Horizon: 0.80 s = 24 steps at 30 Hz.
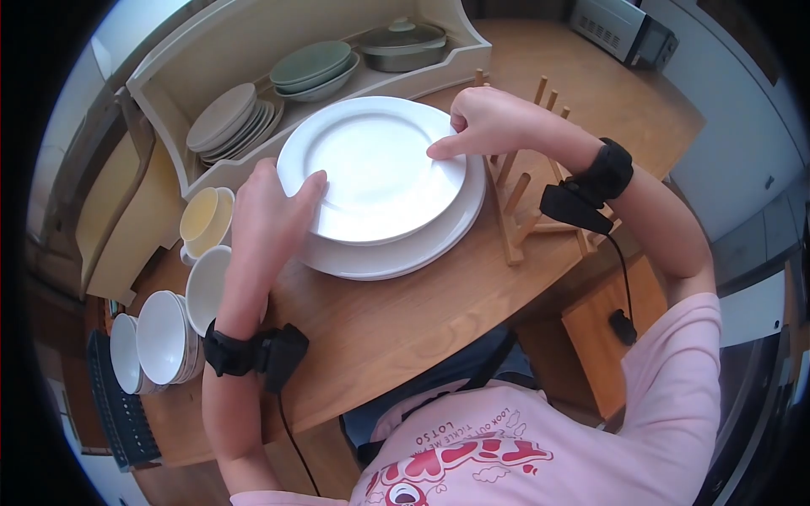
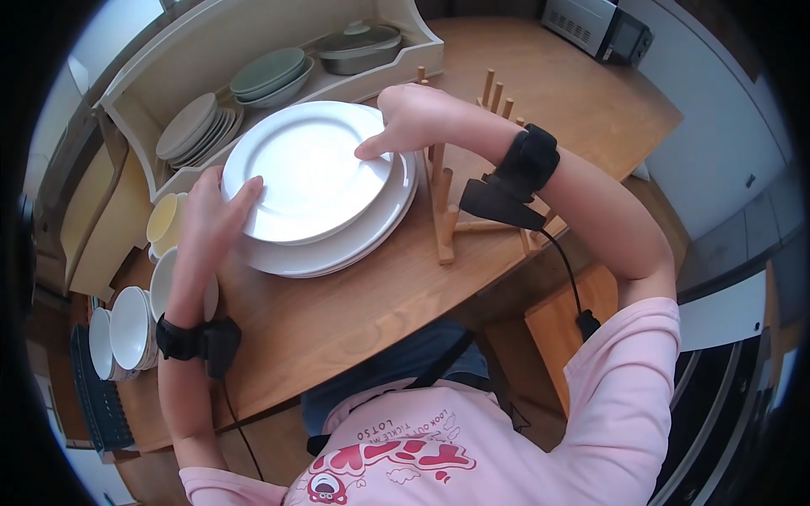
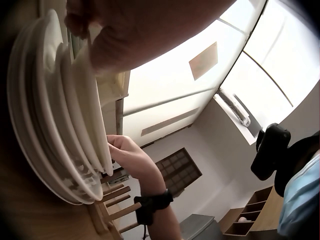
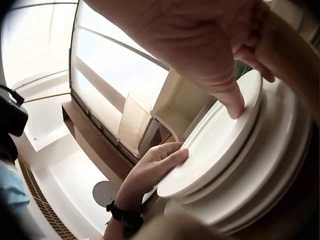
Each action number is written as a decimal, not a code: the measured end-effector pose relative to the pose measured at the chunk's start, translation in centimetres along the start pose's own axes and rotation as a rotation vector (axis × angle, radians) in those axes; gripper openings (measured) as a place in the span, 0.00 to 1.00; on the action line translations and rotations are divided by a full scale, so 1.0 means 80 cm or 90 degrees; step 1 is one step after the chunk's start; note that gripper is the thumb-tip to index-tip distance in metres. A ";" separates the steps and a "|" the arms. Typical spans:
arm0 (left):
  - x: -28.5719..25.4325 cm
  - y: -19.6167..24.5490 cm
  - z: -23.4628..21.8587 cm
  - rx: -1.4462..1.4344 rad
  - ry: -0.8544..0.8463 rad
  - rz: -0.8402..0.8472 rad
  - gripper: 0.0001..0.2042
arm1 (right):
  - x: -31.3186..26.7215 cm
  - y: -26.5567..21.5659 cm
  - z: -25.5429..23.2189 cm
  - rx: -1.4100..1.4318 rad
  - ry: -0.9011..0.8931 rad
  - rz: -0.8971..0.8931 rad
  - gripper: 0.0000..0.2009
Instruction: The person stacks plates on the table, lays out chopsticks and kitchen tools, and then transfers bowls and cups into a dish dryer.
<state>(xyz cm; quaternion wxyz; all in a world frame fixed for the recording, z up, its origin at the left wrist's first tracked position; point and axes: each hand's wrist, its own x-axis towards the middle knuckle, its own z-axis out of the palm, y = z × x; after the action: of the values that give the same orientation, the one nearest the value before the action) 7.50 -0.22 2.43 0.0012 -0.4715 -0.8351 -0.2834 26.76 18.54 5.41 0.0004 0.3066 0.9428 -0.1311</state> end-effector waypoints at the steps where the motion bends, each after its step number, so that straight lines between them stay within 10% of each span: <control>1: 0.000 0.000 -0.001 -0.001 0.002 -0.001 0.25 | 0.001 0.001 -0.002 0.024 -0.023 0.022 0.26; 15: -0.010 0.034 -0.002 -0.442 0.030 0.069 0.19 | 0.019 0.028 -0.026 0.633 0.262 -0.101 0.14; 18: -0.013 0.045 0.001 -0.433 0.040 0.110 0.19 | 0.028 0.047 -0.048 0.719 0.343 -0.334 0.13; 24: -0.003 0.015 0.021 -0.125 0.095 0.195 0.23 | 0.000 0.081 -0.125 0.627 0.482 -0.420 0.13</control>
<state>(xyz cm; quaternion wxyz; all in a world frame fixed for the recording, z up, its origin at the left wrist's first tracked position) 9.03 0.83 1.49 0.0605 -0.5684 -0.7196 -0.3941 31.29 26.03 13.48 -0.5067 -0.0065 0.7526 -0.4204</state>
